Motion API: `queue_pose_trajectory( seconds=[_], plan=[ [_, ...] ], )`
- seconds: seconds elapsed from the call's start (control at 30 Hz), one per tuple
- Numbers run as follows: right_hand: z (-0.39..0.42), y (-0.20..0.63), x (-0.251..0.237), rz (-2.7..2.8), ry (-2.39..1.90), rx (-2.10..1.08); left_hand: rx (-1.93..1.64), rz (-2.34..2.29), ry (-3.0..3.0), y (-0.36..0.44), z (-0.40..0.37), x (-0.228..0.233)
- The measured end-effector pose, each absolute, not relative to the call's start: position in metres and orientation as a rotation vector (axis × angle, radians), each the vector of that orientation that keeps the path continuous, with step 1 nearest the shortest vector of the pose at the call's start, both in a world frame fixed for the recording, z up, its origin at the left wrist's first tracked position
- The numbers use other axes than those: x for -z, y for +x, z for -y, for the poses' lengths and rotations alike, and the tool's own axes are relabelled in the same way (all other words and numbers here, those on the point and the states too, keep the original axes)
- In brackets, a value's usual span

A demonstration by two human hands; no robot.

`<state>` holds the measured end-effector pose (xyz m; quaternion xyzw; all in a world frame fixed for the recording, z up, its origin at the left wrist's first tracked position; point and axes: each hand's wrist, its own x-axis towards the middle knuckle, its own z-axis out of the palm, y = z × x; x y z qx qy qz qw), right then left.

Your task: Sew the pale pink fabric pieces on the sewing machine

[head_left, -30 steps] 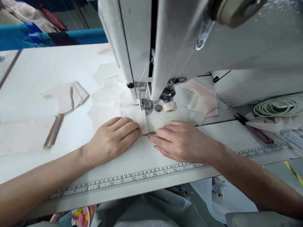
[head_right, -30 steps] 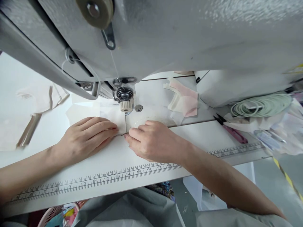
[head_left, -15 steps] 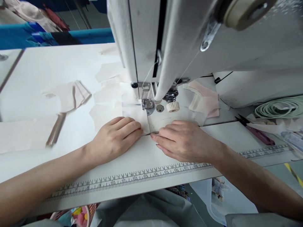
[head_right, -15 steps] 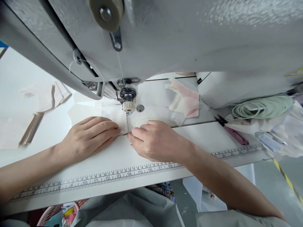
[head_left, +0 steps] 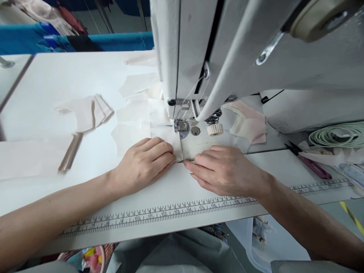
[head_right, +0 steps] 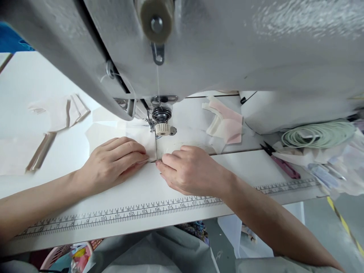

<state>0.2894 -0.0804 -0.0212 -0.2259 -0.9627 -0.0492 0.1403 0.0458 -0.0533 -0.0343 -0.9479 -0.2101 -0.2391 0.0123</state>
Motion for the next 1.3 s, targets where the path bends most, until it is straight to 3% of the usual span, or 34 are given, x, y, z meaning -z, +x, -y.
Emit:
queue_pose_trajectory(
  seconds=[1.3],
  plan=[
    [0.0851,0.2831,0.0253,2.793,-0.686,0.07,0.833,0.714,-3.006,0.0475,0.0547,0.0347]
  ],
)
